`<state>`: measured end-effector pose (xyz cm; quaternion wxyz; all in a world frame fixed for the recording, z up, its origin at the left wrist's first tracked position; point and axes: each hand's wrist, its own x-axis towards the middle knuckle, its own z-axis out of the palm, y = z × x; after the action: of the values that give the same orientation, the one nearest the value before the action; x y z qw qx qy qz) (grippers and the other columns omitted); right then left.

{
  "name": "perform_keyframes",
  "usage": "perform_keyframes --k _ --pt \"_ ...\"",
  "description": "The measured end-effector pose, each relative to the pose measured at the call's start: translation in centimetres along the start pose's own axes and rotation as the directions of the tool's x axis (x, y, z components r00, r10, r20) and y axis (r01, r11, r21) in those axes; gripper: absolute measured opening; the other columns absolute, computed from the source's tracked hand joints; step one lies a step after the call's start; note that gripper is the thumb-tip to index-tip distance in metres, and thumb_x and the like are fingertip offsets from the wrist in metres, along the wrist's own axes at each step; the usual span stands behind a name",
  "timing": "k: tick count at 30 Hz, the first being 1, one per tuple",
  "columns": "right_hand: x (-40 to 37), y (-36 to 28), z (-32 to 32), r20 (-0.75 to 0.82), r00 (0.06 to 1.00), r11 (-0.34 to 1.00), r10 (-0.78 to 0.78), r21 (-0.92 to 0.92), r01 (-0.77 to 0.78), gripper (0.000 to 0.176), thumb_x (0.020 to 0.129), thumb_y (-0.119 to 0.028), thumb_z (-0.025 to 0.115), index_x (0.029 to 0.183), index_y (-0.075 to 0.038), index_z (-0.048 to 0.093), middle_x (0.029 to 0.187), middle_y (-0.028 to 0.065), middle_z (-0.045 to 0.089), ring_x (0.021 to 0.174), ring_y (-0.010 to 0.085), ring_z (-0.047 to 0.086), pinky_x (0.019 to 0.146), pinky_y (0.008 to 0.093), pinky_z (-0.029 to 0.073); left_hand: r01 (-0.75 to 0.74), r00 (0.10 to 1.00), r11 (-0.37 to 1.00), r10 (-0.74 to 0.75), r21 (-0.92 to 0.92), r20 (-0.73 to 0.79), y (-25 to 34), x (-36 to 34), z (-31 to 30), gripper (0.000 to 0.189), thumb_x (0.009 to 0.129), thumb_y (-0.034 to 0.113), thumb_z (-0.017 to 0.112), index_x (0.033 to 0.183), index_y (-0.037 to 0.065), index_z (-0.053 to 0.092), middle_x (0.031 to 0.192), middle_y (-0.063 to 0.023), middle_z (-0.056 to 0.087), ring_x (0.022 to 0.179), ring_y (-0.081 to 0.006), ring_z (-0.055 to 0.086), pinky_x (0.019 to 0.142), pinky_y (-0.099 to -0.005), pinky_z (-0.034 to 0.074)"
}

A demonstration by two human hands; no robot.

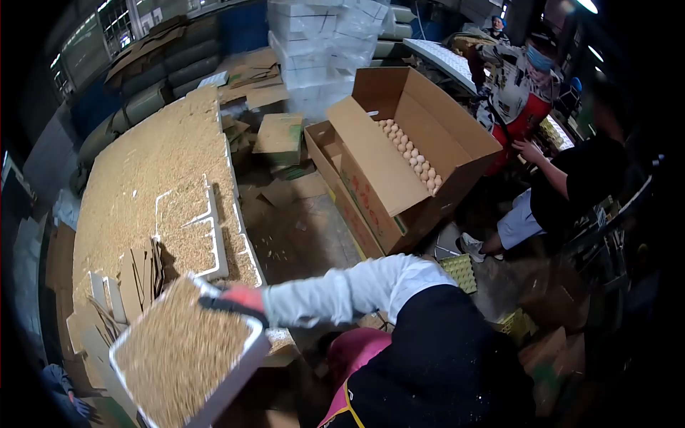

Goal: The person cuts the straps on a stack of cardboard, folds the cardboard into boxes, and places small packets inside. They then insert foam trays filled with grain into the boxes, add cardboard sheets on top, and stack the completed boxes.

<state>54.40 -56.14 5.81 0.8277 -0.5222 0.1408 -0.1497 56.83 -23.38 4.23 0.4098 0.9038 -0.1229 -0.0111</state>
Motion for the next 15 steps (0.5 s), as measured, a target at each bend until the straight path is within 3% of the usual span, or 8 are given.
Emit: perform_keyframes --k 1,3,5,9,10,11,13,15 --pt "-1.7 -0.7 2.9 0.032 0.999 0.977 -0.023 -0.211 0.029 0.051 0.074 -0.052 0.048 0.077 -0.002 0.056 0.062 0.0001 0.051 0.056 0.0124 0.045 0.056 0.0276 0.038 -0.011 1.0 1.0 0.011 -0.025 0.014 0.4 -0.2 0.4 0.044 0.071 0.012 0.059 0.109 -0.005 0.044 0.107 -0.0193 0.047 0.097 -0.026 0.045 0.085 -0.0299 0.035" --pt "-2.6 1.7 6.0 0.266 0.943 0.929 0.202 -0.356 -0.099 0.05 0.076 -0.048 0.049 0.097 -0.002 0.051 0.085 0.0045 0.056 0.086 0.0119 0.05 0.073 0.0277 0.038 -0.024 0.999 0.998 0.027 -0.06 0.04 1.2 -0.7 1.1 0.043 0.071 0.012 0.059 0.108 -0.005 0.044 0.107 -0.0192 0.047 0.096 -0.0257 0.045 0.085 -0.0298 0.036" --pt "-4.5 4.6 8.5 0.221 0.974 0.965 0.047 -0.263 0.013 0.053 0.076 -0.049 0.048 0.099 -0.001 0.052 0.088 0.005 0.056 0.083 0.0141 0.049 0.074 0.0299 0.037 -0.027 0.998 0.995 0.032 -0.094 0.06 1.8 -1.1 1.6 0.043 0.072 0.012 0.058 0.108 -0.005 0.044 0.106 -0.0192 0.048 0.095 -0.0255 0.046 0.084 -0.0297 0.036" --pt "-4.6 5.3 6.0 0.423 0.888 0.953 0.179 -0.299 -0.05 0.05 0.076 -0.046 0.05 0.094 0.0 0.056 0.087 0.0061 0.057 0.082 0.0151 0.05 0.073 0.032 0.038 -0.01 0.995 0.988 0.024 -0.155 0.093 2.5 -1.8 2.6 0.041 0.072 0.013 0.057 0.107 -0.005 0.045 0.105 -0.019 0.048 0.094 -0.0251 0.047 0.083 -0.0294 0.037" --pt "-3.7 5.3 5.5 0.363 0.889 0.934 0.281 -0.318 -0.165 0.049 0.074 -0.046 0.052 0.092 -0.001 0.057 0.084 0.0056 0.057 0.078 0.0151 0.05 0.068 0.0317 0.039 -0.006 0.995 0.986 0.023 -0.168 0.1 2.7 -1.9 2.8 0.04 0.073 0.013 0.057 0.107 -0.005 0.045 0.105 -0.019 0.049 0.093 -0.0249 0.047 0.083 -0.0293 0.037" --pt "-3.1 4.7 4.6 0.216 0.932 0.847 0.291 -0.51 -0.146 0.048 0.072 -0.044 0.055 0.096 -0.002 0.055 0.081 0.0066 0.057 0.073 0.0151 0.05 0.064 0.0309 0.04 0.003 0.994 0.983 0.017 -0.185 0.105 2.8 -2.1 3.0 0.04 0.073 0.013 0.057 0.107 -0.005 0.045 0.105 -0.019 0.049 0.093 -0.0248 0.047 0.082 -0.0292 0.038" --pt "-1.8 5.2 3.2 0.112 0.972 0.817 0.206 -0.567 -0.108 0.05 0.07 -0.04 0.058 0.102 -0.003 0.05 0.08 0.0089 0.056 0.072 0.0158 0.049 0.065 0.03 0.04 0.017 0.992 0.978 0.009 -0.209 0.124 2.9 -2.5 3.2 0.039 0.073 0.013 0.057 0.106 -0.005 0.046 0.104 -0.0189 0.049 0.092 -0.0246 0.048 0.082 -0.0291 0.038" --pt "-1.6 4.8 3.1 0.191 0.981 0.836 0.04 -0.544 0.072 0.055 0.069 -0.036 0.057 0.11 -0.003 0.043 0.084 0.0114 0.055 0.073 0.018 0.049 0.066 0.0307 0.04 0.033 0.991 0.972 -0.001 -0.232 0.136 3.2 -2.8 3.6 0.038 0.074 0.013 0.056 0.106 -0.005 0.046 0.103 -0.0189 0.05 0.091 -0.0244 0.049 0.081 -0.0289 0.039"
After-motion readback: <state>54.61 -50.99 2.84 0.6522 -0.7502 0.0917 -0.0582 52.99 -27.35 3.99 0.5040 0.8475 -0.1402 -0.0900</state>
